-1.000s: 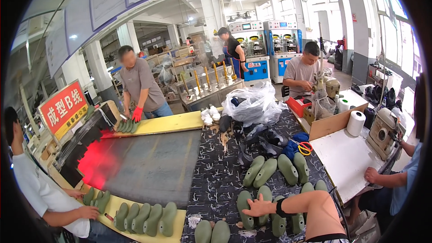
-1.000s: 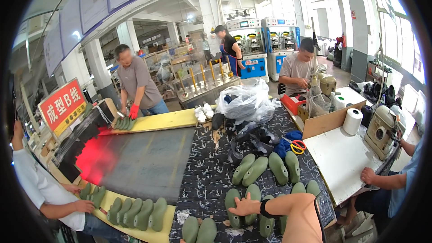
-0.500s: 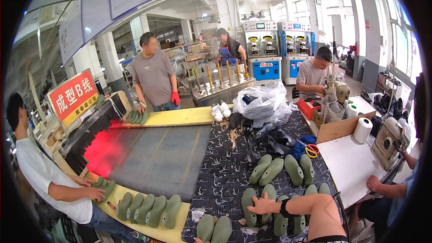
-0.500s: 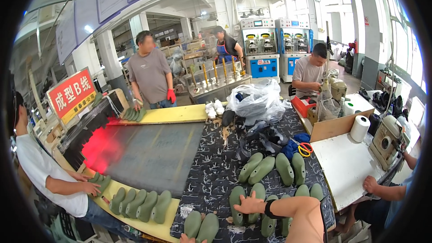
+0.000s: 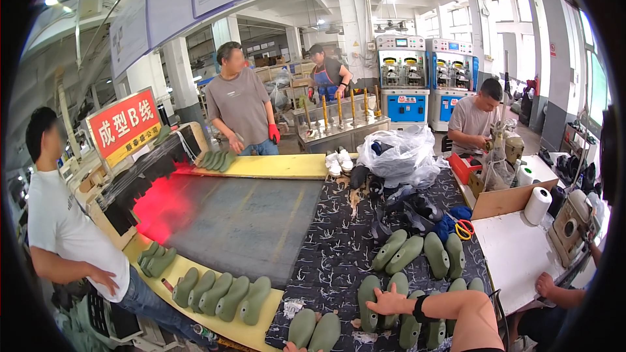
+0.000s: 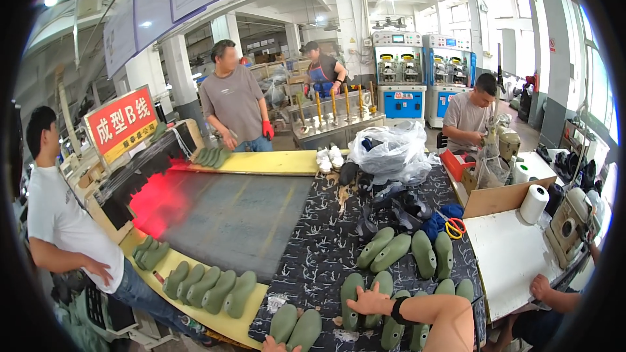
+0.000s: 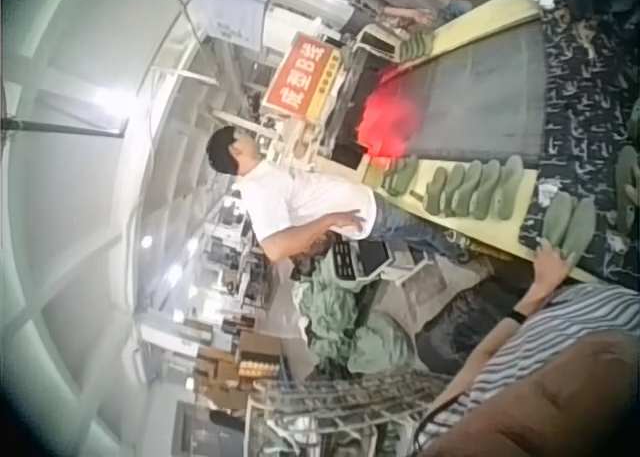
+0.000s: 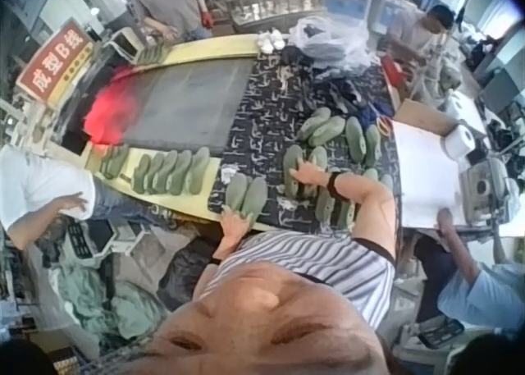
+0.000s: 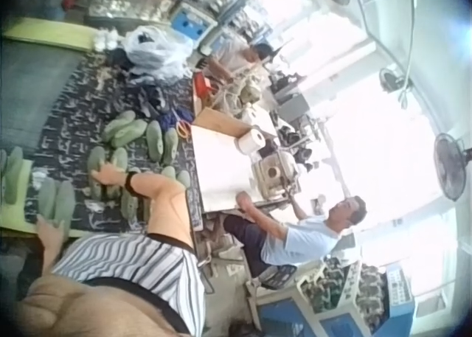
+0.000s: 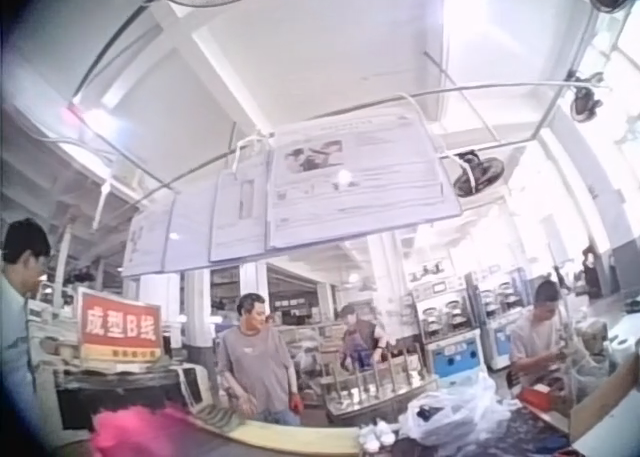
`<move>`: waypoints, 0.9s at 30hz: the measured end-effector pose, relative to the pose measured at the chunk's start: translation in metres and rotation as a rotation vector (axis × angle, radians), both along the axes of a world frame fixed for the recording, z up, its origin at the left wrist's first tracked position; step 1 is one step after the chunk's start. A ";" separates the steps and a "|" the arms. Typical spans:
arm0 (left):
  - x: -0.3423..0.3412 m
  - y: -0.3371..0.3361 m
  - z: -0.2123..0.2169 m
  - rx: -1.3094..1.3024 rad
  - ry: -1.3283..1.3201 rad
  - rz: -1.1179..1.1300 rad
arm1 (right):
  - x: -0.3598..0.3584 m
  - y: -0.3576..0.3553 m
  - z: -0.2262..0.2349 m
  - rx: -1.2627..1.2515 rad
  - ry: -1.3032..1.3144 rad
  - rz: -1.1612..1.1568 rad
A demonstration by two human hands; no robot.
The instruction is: Sorting and arranging green plastic shoe lasts on a conveyor belt and factory assembly table.
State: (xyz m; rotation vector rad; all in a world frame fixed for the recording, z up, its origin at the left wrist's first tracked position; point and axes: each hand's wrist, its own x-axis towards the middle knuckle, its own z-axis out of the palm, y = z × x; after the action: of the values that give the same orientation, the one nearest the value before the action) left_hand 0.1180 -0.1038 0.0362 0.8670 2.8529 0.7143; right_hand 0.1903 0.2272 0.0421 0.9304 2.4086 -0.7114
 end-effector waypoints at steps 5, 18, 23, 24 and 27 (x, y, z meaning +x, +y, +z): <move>-0.002 -0.001 -0.003 -0.024 0.034 -0.023 | 0.000 0.004 -0.009 -0.031 0.002 0.014; 0.003 -0.003 -0.006 -0.027 0.134 -0.037 | -0.002 0.013 -0.035 -0.018 -0.005 0.006; 0.002 -0.004 -0.002 -0.051 0.089 -0.046 | -0.003 0.014 -0.039 -0.017 -0.005 0.010; 0.002 -0.004 -0.002 -0.054 0.081 -0.044 | -0.003 0.012 -0.036 -0.010 0.002 0.003; 0.001 -0.003 0.000 -0.109 0.035 -0.047 | -0.002 0.005 -0.024 0.018 0.023 0.001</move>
State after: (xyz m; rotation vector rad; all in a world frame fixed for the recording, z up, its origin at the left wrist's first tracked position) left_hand 0.1192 -0.1071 0.0362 0.9352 2.8600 0.5387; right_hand 0.1884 0.2325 0.0177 0.9326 2.4387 -0.7051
